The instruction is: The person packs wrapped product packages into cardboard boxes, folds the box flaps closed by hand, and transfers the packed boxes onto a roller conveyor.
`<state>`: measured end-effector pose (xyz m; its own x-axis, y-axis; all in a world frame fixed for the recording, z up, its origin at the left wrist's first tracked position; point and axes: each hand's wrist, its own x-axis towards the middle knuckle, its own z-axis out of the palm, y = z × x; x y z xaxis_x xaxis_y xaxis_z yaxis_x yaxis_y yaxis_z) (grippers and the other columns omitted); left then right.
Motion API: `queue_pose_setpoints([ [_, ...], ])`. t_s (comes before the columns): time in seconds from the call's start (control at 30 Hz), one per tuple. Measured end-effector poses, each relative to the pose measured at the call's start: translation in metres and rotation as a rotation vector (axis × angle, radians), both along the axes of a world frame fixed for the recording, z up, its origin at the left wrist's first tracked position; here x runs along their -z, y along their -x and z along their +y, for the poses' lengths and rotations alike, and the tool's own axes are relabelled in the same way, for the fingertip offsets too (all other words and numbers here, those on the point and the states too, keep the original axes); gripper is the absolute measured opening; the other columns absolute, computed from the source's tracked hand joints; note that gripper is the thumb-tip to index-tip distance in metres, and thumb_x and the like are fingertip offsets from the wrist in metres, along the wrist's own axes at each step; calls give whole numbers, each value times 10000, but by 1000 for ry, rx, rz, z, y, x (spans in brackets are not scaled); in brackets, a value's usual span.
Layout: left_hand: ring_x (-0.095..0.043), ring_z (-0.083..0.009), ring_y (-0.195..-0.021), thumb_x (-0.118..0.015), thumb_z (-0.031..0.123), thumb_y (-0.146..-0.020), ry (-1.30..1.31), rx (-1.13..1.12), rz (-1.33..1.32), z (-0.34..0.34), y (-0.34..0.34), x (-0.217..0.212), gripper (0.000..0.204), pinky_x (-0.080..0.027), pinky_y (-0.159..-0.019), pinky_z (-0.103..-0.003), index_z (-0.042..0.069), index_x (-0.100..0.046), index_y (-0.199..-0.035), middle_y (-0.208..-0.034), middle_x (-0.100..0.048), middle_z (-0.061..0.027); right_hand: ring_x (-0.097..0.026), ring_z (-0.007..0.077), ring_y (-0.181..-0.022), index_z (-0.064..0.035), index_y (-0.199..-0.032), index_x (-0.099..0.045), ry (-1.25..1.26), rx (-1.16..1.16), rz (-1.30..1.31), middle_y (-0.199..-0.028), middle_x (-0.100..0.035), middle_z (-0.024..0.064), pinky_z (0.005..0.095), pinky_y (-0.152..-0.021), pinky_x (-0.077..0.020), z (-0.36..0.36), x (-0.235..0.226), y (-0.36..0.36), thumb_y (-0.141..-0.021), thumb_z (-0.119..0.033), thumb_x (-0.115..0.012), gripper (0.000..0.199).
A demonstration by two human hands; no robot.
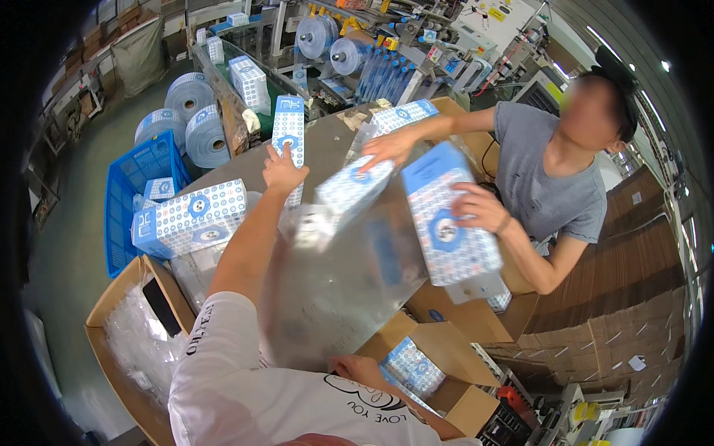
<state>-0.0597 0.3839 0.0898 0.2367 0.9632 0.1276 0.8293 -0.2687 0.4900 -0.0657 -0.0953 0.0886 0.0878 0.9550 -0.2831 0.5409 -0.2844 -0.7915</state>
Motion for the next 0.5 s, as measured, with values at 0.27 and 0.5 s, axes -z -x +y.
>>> queue_pose_setpoints([
  [0.27,-508,-385,-1149,-643,579,-755,126,241,237,-113,52,-5,941,-486,-881,-459,129,-265,-1490,-1326,-409,-262,-662,217,-707,-59,-1045,-675,-131,116,-117,-819,-683,119,316,-649,-517,2,15,-37,-880,-147,-648,189],
  [0.5,-415,-349,-1291,-726,594,-678,-68,1037,290,-301,134,-39,1056,-398,-997,-484,84,-271,-1483,-1378,-423,-230,-601,180,-1029,-28,-1385,-403,-62,485,531,-1232,-594,111,307,-813,-498,26,74,-118,-989,-373,-512,536],
])
